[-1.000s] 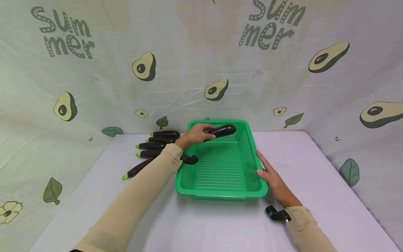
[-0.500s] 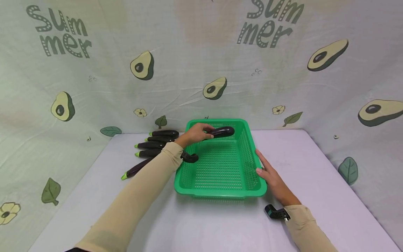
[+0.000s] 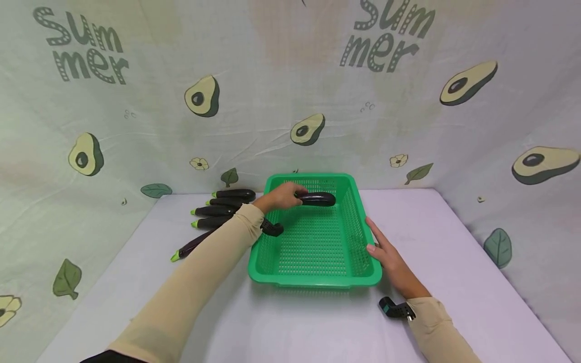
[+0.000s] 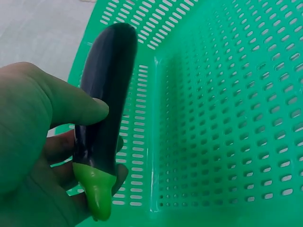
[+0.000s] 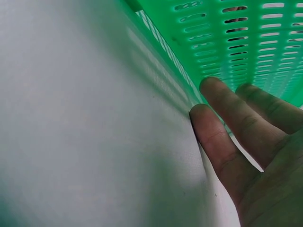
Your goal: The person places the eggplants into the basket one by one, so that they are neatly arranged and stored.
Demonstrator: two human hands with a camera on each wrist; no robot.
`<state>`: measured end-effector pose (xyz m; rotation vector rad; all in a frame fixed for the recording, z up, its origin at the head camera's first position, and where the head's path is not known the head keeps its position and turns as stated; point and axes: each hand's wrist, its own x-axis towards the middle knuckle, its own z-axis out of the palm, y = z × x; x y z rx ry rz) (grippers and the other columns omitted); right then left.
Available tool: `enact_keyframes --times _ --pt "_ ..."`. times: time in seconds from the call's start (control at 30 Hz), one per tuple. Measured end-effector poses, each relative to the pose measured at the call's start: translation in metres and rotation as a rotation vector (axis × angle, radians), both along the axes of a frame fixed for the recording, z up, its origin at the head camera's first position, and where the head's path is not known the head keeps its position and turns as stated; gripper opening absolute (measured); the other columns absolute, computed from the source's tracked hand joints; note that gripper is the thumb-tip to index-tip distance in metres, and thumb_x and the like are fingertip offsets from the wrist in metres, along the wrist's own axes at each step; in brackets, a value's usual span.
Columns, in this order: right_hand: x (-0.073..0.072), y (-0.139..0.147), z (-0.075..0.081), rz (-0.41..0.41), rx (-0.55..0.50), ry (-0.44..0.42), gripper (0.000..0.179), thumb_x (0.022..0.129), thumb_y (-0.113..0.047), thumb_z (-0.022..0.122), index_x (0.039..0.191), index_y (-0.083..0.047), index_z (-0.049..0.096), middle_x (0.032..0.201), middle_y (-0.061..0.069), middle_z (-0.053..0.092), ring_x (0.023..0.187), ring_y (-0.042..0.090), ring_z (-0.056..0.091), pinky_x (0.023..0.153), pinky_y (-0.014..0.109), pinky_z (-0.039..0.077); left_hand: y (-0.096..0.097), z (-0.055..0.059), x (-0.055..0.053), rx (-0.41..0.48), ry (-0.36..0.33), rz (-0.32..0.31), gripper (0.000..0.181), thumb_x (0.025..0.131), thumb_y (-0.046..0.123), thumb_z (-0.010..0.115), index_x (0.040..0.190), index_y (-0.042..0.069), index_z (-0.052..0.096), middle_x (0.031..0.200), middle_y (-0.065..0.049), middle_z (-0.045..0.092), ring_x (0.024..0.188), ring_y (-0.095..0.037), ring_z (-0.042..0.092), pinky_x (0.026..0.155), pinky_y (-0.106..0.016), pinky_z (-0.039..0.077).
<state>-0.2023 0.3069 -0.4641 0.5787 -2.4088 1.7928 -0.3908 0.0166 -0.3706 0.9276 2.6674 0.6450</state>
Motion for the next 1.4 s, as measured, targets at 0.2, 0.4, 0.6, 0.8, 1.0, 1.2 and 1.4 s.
enact_keyframes --times 0.2,0.4,0.6,0.8,1.0,1.2,1.4 --pt "0.000 -0.001 0.002 0.001 0.012 -0.004 0.062 0.107 -0.018 0.037 0.163 -0.027 0.012 0.168 0.006 0.003 0.148 0.010 0.007 0.103 0.010 0.017 0.001 -0.002 -0.003 -0.027 -0.008 0.005 0.047 0.100 -0.001 0.049 0.147 0.001 0.049 0.147 -0.013 0.051 0.135 -0.027 0.047 0.095 -0.035 0.045" --pt "0.001 -0.002 0.001 0.005 0.006 -0.003 0.062 0.107 -0.017 0.037 0.163 -0.025 0.012 0.168 0.008 0.003 0.148 0.011 0.007 0.103 0.009 0.017 0.004 -0.005 -0.001 -0.110 0.046 0.004 0.043 0.101 0.002 0.052 0.144 0.000 0.052 0.142 -0.014 0.055 0.130 -0.028 0.051 0.104 -0.038 0.045" --pt "0.002 -0.001 -0.001 0.007 0.001 -0.029 0.062 0.107 -0.020 0.037 0.163 -0.028 0.011 0.168 0.006 0.003 0.147 0.009 0.009 0.102 0.009 0.019 0.005 -0.004 -0.001 -0.126 0.067 0.013 0.041 0.102 0.008 0.056 0.142 0.004 0.056 0.138 -0.012 0.059 0.125 -0.027 0.055 0.101 -0.039 0.046" --pt "0.001 0.001 -0.003 0.000 0.012 -0.040 0.062 0.107 -0.022 0.037 0.163 -0.030 0.010 0.168 0.004 0.002 0.150 0.021 0.003 0.103 0.011 0.017 0.006 -0.006 -0.001 -0.147 0.067 0.054 0.040 0.102 0.013 0.058 0.142 0.010 0.057 0.136 -0.010 0.060 0.123 -0.025 0.057 0.098 -0.039 0.048" --pt "-0.001 0.001 -0.001 -0.003 0.012 -0.018 0.062 0.107 -0.020 0.037 0.163 -0.026 0.012 0.168 0.005 0.004 0.150 0.021 0.004 0.104 0.010 0.017 0.005 -0.006 -0.001 -0.170 0.097 0.122 0.040 0.103 0.019 0.059 0.142 0.015 0.058 0.140 -0.008 0.057 0.123 -0.025 0.056 0.097 -0.042 0.049" --pt "0.000 -0.001 0.000 0.002 0.010 -0.035 0.062 0.107 -0.022 0.037 0.163 -0.029 0.011 0.168 0.005 0.003 0.149 0.014 0.006 0.103 0.011 0.018 0.004 -0.008 -0.003 -0.132 0.073 0.114 0.041 0.102 0.012 0.057 0.144 0.011 0.056 0.139 -0.010 0.057 0.122 -0.025 0.057 0.096 -0.040 0.049" --pt "0.001 -0.002 0.000 0.002 0.008 -0.034 0.062 0.107 -0.021 0.037 0.163 -0.029 0.011 0.168 0.005 0.002 0.149 0.018 0.006 0.103 0.011 0.018 0.004 -0.011 -0.007 -0.103 0.060 0.100 0.045 0.100 0.003 0.052 0.144 0.009 0.055 0.139 -0.012 0.056 0.122 -0.025 0.056 0.087 -0.035 0.049"
